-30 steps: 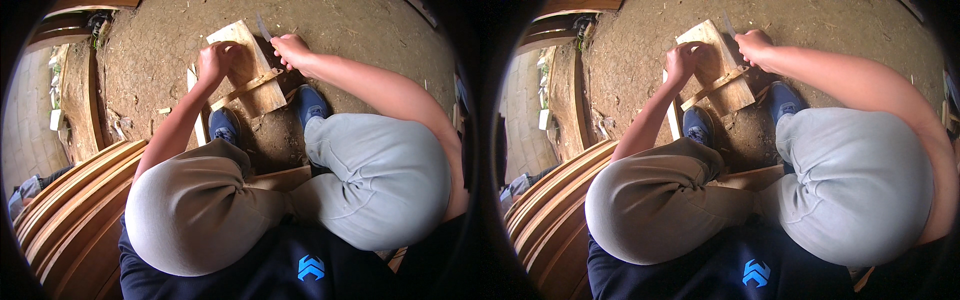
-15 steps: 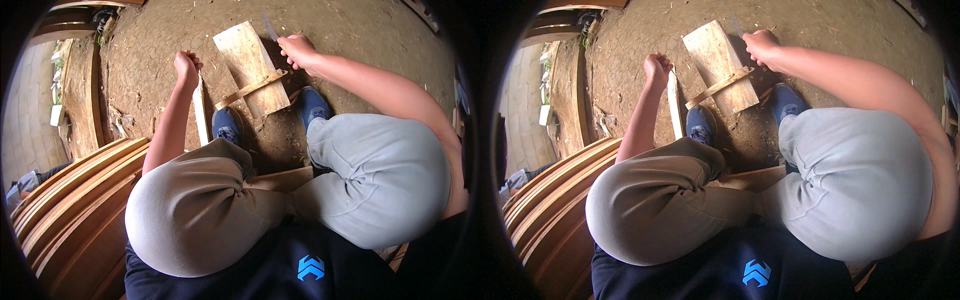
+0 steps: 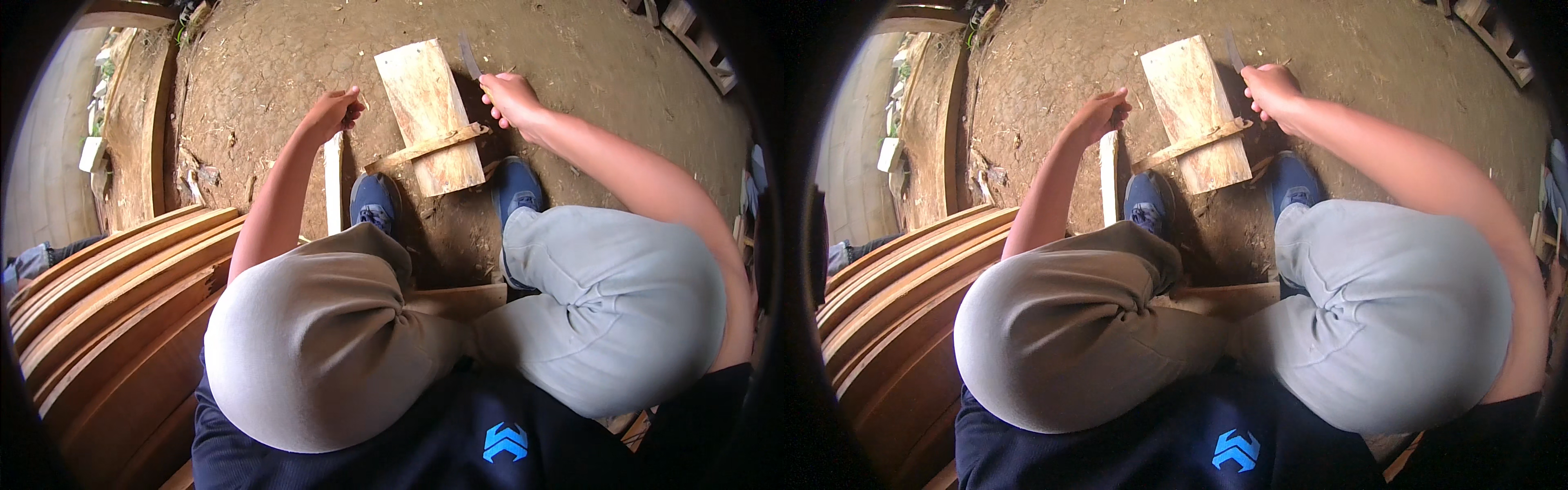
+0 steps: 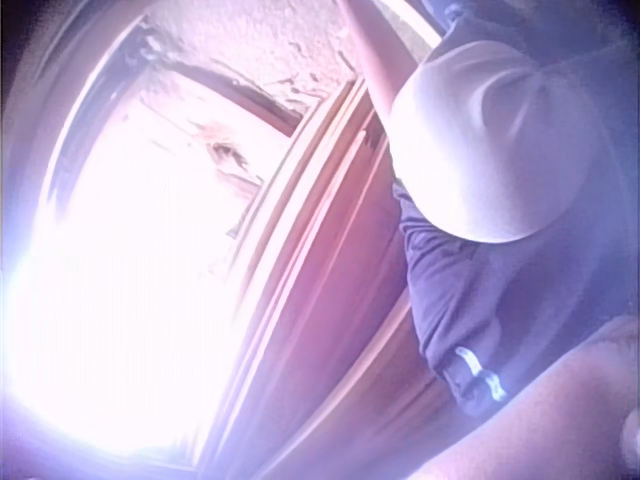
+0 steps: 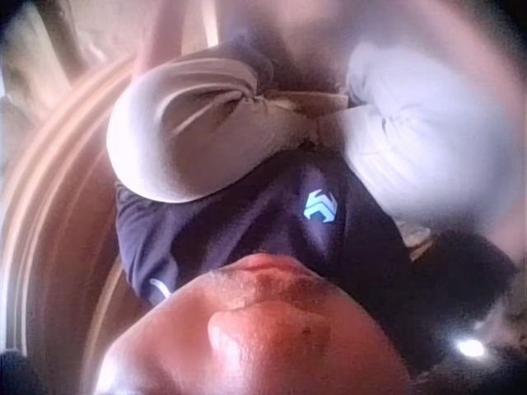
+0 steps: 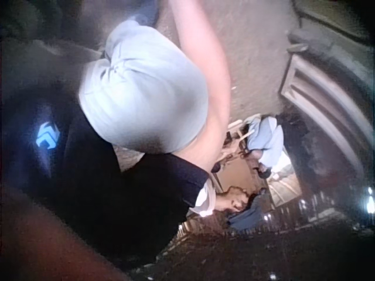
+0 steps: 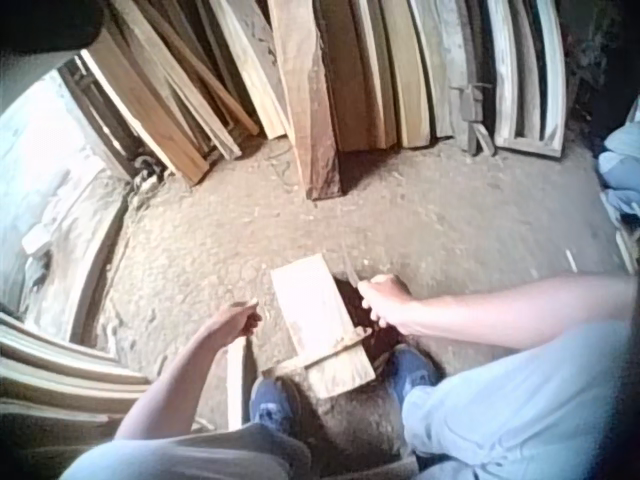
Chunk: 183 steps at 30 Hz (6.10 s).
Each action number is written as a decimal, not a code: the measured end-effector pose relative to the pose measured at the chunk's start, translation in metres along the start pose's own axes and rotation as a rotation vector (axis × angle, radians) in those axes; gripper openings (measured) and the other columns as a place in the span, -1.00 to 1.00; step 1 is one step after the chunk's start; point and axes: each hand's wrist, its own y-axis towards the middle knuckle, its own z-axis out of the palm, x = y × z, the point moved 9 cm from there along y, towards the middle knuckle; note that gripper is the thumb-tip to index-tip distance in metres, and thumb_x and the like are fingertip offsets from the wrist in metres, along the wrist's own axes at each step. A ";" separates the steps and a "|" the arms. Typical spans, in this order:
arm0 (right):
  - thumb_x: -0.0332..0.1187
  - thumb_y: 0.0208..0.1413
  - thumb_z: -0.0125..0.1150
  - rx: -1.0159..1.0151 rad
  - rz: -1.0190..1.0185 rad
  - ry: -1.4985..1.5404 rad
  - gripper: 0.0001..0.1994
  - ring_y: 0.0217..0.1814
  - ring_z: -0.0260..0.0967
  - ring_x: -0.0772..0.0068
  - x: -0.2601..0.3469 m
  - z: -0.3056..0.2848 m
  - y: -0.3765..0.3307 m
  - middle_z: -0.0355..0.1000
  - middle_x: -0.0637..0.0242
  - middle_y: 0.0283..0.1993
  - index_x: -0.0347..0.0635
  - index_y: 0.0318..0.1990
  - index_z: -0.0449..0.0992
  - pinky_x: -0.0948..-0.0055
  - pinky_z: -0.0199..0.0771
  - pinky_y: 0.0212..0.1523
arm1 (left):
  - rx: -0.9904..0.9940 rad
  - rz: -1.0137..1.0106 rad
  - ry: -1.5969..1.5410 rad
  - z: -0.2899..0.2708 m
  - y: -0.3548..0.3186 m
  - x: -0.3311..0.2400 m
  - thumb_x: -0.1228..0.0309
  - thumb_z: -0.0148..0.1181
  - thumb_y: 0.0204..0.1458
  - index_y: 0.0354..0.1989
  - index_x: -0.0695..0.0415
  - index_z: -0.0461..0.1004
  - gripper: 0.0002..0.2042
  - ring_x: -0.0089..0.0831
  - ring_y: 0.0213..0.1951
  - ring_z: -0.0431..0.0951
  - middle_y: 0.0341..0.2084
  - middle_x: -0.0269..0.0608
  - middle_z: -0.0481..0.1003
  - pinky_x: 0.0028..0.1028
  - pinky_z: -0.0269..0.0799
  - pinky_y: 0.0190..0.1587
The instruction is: The person sits on the floor and uses a curved knife to shave and shape a small wooden stick. They repeatedly scrape the wood against a larger block, removing thin shavings and refining the stick's surface.
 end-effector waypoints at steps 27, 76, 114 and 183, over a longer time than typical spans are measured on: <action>-0.14 0.24 0.01 -0.042 0.023 0.001 -0.74 -0.62 0.18 0.63 -0.003 -0.010 -0.004 0.32 0.42 -0.42 -0.17 -0.24 0.38 0.56 0.18 -0.73 | -0.464 0.619 0.548 0.006 -0.072 -0.106 0.58 0.07 -0.08 0.09 -0.29 0.53 -0.46 -0.31 -0.23 0.59 0.00 -0.08 0.52 -0.31 0.52 -0.04; 0.04 0.30 -0.17 -0.066 -0.408 -1.463 -0.46 -0.15 0.52 -0.07 0.131 -0.013 -0.059 0.54 -0.06 -0.23 -0.27 -0.26 0.60 0.03 0.50 -0.10 | 0.219 0.014 0.183 0.108 -0.114 -0.038 0.21 0.05 0.20 -0.36 0.09 0.31 -0.78 -0.68 -0.69 0.15 -0.63 -0.46 0.26 -0.56 0.01 -0.70; -0.09 0.31 -0.06 -0.334 -0.514 -1.874 -0.59 -0.36 0.62 0.20 0.109 0.035 -0.082 0.58 0.16 -0.46 -0.11 -0.44 0.59 0.32 0.60 -0.46 | 0.271 0.038 0.006 0.141 -0.122 -0.026 0.22 -0.02 0.26 -0.39 0.15 0.19 -0.72 -0.59 -0.84 0.18 -0.70 -0.39 0.21 -0.48 0.19 -0.84; -0.23 0.05 0.35 0.256 0.022 0.114 -0.75 -0.69 0.01 0.71 0.045 -0.001 0.005 0.21 0.49 -0.54 -0.16 -0.33 0.42 0.66 0.02 -0.76 | 0.286 0.159 0.072 0.130 -0.114 -0.009 0.29 -0.05 0.29 0.20 0.05 0.23 -0.66 -0.69 -0.55 0.28 -0.42 -0.45 0.35 -0.61 0.20 -0.55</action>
